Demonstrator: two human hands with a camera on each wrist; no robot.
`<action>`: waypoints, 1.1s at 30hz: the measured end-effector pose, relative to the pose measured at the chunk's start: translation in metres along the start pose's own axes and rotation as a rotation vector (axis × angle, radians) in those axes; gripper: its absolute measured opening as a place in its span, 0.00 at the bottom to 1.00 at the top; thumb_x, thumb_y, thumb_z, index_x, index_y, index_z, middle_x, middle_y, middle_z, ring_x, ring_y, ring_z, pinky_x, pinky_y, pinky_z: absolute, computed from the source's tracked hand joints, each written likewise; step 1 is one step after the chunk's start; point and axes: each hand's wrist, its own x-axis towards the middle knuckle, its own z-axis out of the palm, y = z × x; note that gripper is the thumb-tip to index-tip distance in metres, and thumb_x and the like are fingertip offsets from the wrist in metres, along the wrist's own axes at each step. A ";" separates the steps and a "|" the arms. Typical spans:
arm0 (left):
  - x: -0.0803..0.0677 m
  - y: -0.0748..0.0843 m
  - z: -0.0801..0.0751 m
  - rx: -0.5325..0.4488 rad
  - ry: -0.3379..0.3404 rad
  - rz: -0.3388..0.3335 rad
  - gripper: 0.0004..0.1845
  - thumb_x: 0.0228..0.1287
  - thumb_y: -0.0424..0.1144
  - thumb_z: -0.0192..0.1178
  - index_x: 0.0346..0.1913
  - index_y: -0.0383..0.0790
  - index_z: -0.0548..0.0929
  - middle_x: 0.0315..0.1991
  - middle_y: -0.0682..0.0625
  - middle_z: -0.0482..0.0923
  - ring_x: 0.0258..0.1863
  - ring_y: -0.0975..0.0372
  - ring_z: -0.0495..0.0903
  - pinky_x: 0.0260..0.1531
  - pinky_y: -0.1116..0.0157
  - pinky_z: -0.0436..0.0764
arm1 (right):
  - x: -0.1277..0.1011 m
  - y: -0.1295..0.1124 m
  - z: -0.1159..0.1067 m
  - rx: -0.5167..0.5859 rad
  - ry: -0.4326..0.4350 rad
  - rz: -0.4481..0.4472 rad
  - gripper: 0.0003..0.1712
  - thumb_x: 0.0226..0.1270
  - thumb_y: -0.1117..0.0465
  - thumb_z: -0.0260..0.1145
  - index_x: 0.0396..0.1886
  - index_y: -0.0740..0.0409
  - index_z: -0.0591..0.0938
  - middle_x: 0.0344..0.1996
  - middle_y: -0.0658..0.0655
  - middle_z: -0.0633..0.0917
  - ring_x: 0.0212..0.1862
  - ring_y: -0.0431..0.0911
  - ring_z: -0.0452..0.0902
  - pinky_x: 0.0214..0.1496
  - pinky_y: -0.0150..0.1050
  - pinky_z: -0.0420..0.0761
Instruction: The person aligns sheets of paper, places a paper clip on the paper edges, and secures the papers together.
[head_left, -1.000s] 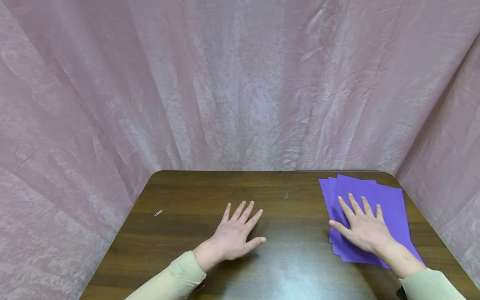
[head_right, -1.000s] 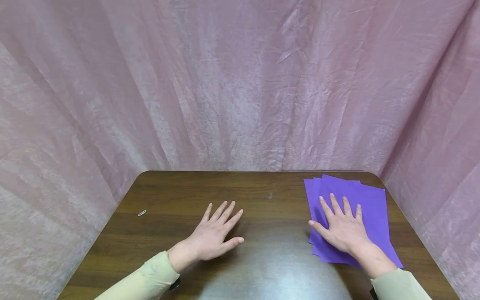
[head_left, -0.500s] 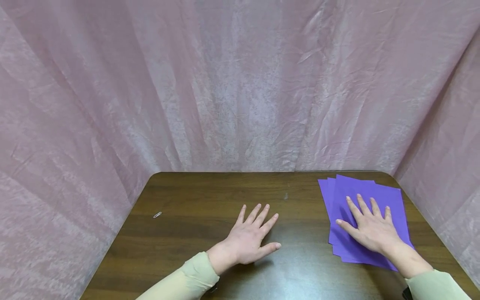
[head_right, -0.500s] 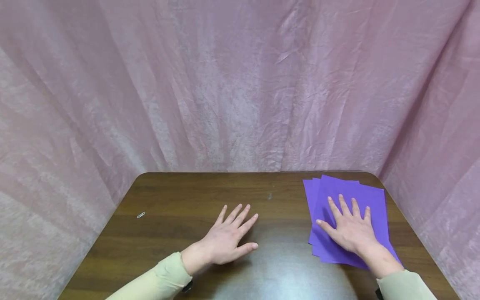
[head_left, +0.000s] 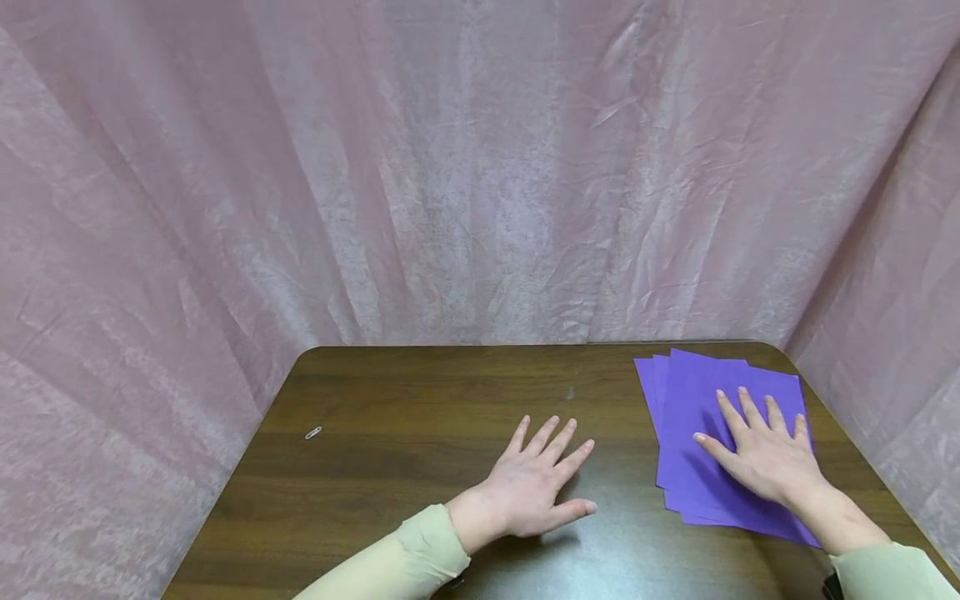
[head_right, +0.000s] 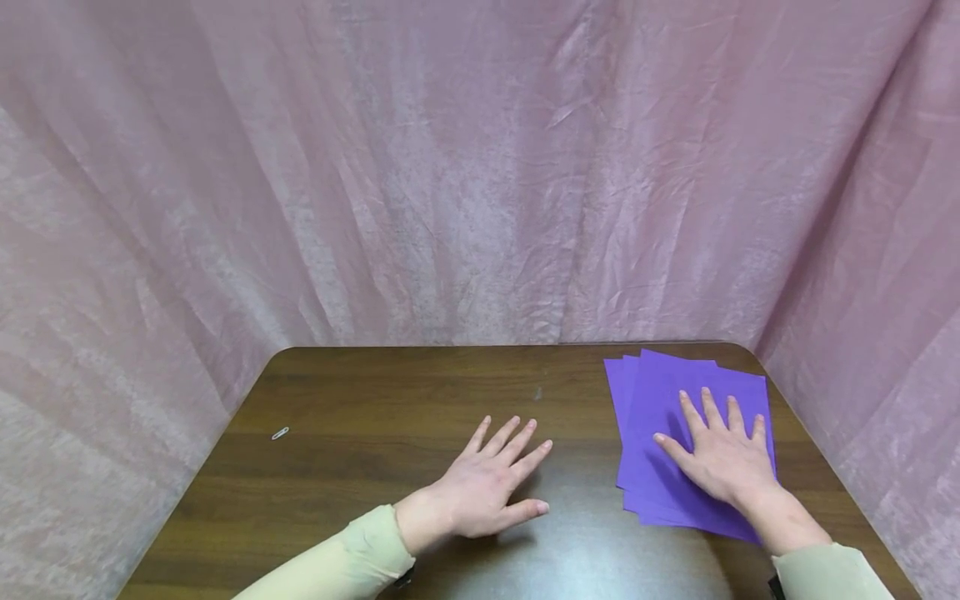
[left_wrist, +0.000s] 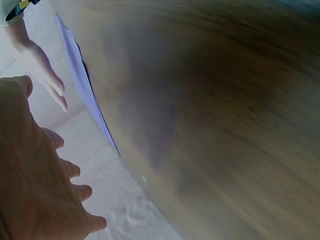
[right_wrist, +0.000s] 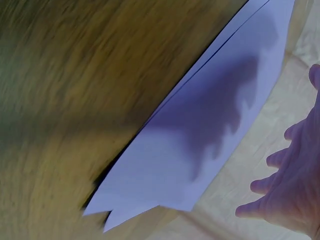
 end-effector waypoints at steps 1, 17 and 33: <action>0.002 0.003 0.000 0.003 0.001 0.007 0.44 0.72 0.76 0.26 0.83 0.60 0.47 0.83 0.50 0.42 0.81 0.53 0.42 0.76 0.42 0.44 | 0.000 0.003 0.000 0.005 -0.005 0.007 0.55 0.74 0.25 0.46 0.83 0.59 0.49 0.77 0.78 0.48 0.73 0.82 0.38 0.63 0.82 0.33; 0.046 0.064 0.008 0.109 -0.123 0.081 0.44 0.67 0.80 0.21 0.82 0.69 0.43 0.83 0.58 0.40 0.81 0.59 0.40 0.77 0.48 0.42 | -0.002 0.058 -0.001 0.081 -0.083 0.110 0.57 0.76 0.27 0.43 0.81 0.69 0.45 0.73 0.85 0.44 0.69 0.86 0.35 0.61 0.83 0.36; 0.092 0.112 0.029 0.135 -0.230 0.063 0.42 0.63 0.82 0.21 0.80 0.77 0.43 0.82 0.67 0.39 0.80 0.66 0.37 0.77 0.52 0.43 | 0.000 0.073 0.010 0.080 -0.138 0.113 0.57 0.77 0.28 0.41 0.77 0.76 0.50 0.71 0.88 0.46 0.69 0.85 0.37 0.63 0.81 0.43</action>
